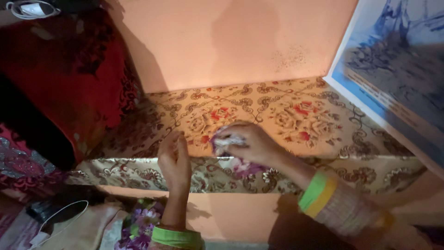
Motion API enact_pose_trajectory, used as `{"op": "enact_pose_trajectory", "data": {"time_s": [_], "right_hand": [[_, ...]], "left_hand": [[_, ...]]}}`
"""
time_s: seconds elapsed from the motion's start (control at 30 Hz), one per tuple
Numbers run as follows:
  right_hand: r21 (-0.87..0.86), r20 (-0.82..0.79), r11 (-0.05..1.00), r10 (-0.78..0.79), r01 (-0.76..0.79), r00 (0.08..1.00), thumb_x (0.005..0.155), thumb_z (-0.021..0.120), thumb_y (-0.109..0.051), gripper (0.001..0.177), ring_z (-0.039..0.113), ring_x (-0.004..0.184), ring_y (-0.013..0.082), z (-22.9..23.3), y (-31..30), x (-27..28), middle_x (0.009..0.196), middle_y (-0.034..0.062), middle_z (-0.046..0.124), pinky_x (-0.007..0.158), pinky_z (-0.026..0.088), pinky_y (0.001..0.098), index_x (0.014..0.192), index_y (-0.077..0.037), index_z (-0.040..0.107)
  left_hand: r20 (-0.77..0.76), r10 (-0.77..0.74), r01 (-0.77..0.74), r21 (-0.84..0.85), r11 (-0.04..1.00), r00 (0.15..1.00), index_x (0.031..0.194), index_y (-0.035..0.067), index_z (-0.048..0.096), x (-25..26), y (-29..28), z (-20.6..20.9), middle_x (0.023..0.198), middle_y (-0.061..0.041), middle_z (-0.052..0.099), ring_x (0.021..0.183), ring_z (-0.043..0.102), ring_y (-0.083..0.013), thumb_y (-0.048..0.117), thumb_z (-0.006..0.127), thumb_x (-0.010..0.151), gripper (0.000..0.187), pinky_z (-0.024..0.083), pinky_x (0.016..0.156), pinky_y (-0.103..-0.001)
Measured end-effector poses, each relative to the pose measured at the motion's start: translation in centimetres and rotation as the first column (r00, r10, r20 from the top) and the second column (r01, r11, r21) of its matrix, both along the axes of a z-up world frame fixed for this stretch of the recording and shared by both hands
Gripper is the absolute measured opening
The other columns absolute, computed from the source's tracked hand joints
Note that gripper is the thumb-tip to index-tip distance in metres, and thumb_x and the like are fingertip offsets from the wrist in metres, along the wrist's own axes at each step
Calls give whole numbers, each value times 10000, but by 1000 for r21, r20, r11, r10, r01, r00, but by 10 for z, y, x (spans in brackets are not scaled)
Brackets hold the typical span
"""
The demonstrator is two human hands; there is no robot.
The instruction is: The person wipes a patterned shelf surface and a white plastic board with a cloth. They move aside small colorful paper pieces and a small white card to reach the shelf, then wipe the board on both sides before placing it back.
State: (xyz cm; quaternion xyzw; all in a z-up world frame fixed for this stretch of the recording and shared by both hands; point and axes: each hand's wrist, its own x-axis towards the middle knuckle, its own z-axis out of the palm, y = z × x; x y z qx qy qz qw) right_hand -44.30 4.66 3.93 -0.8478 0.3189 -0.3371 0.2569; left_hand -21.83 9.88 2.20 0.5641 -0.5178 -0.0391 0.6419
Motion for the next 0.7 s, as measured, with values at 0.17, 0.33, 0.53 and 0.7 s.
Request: {"op": "enact_pose_trajectory", "data": {"time_s": [0.17, 0.33, 0.53, 0.7], "right_hand": [[-452, -336, 858, -417, 244, 844, 893, 703, -358, 571, 483, 1282, 358, -13, 41, -20, 1437, 182, 491, 1048, 398, 542, 1416, -171, 568], [-581, -354, 790, -461, 194, 814, 937, 622, -276, 629, 421, 1298, 392, -33, 69, 16, 1505, 199, 407, 1088, 324, 584, 1530, -173, 440], [-700, -397, 713, -450, 53, 800, 893, 533, -92, 709, 356, 1411, 391, -46, 72, 76, 1566, 195, 330, 1117, 276, 599, 1572, -140, 337], [-785, -433, 613, -437, -91, 788, 834, 521, -68, 821, 295, 1474, 365, -49, 52, 126, 1638, 145, 242, 1121, 266, 584, 1603, -160, 247]], "left_hand": [[26, 4, 0, -142, 990, 1000, 1240, -13, 684, 26, 17, -31, 1184, -167, 705, 1088, 656, -275, 208, 611, 1020, 320, 502, 970, -389], [-103, 28, -29, -9, 1000, 994, 1258, 13, 682, 48, 33, -65, 1196, -123, 682, 1113, 630, -251, 218, 622, 1025, 315, 491, 938, -384], [-261, 48, -40, 36, 999, 964, 1264, 36, 663, 89, 42, -83, 1171, -82, 660, 1040, 616, -191, 227, 612, 1017, 316, 522, 872, -335], [-410, -2, -20, -51, 998, 912, 1273, 30, 640, 119, 31, -96, 1242, -59, 659, 1109, 609, -158, 233, 606, 1035, 315, 492, 959, -314]]}}
